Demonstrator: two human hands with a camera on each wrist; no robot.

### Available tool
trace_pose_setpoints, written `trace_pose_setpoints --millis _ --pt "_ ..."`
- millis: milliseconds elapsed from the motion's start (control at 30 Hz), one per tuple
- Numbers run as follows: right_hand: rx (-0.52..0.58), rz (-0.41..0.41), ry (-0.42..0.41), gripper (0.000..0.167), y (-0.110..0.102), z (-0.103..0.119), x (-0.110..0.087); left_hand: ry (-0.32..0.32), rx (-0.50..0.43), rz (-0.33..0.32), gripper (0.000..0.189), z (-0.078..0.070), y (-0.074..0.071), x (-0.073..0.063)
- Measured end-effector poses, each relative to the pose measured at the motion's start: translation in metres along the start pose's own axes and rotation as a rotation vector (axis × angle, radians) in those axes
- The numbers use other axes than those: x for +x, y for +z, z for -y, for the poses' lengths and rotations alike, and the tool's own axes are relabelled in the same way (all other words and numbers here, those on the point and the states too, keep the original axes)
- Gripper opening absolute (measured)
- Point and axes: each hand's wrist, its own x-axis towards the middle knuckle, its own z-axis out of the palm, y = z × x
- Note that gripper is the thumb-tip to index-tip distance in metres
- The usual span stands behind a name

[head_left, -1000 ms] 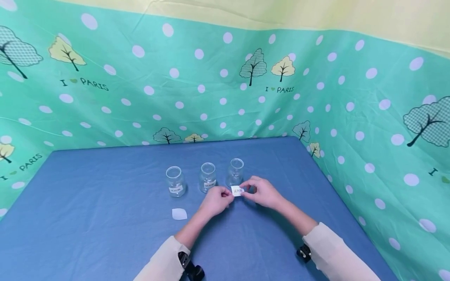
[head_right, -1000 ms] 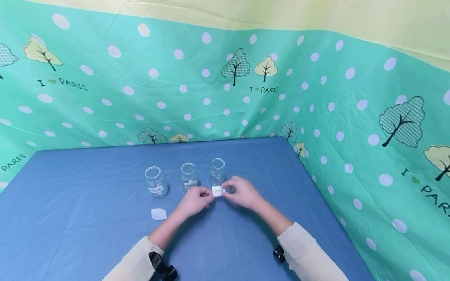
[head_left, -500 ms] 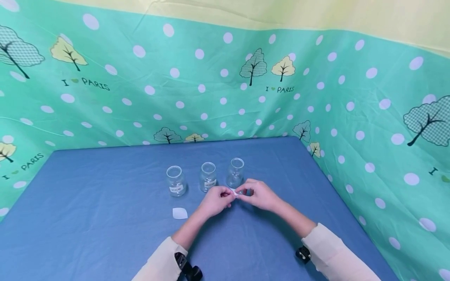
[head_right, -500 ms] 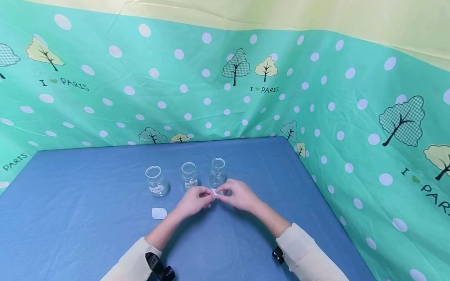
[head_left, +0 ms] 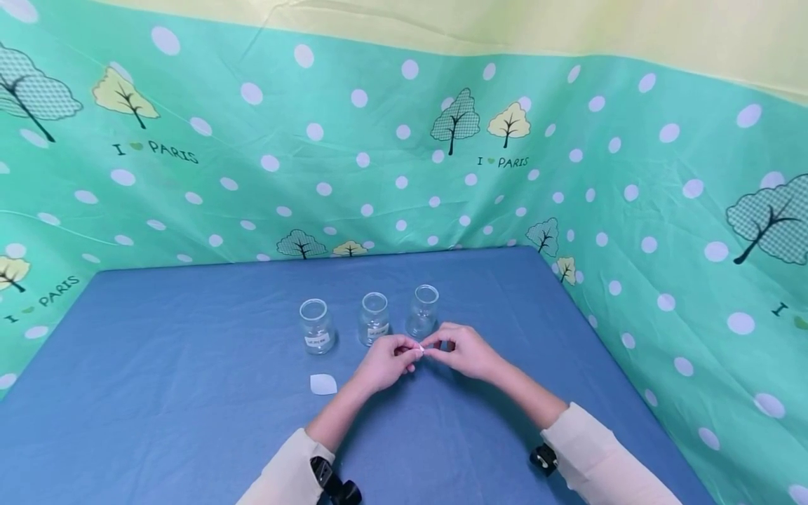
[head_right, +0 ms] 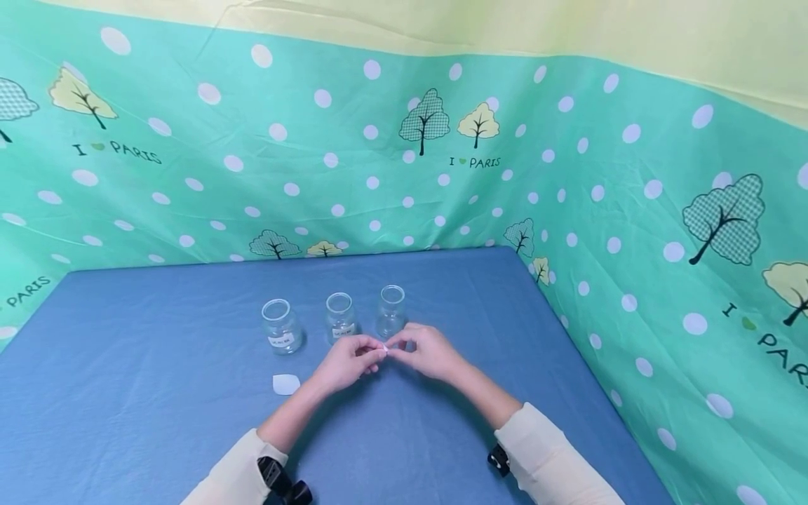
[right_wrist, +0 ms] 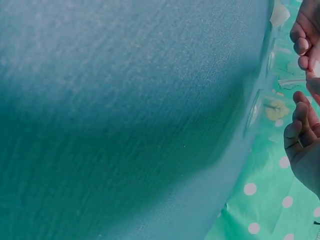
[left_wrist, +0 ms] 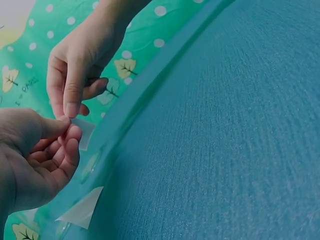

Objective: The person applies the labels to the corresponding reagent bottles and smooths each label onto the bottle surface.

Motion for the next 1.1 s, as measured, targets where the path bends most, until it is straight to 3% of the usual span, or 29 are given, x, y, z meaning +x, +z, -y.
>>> trace_pose_setpoints --millis 467,1100 --pt "0.006 -0.022 -0.014 0.013 0.0011 0.0015 0.0018 0.021 -0.020 -0.035 0.015 -0.0008 -0.0005 -0.0008" --pt "0.005 -0.040 -0.041 0.013 0.0026 0.0015 0.0023 -0.001 -0.042 -0.036 0.016 0.0005 -0.0026 -0.0011"
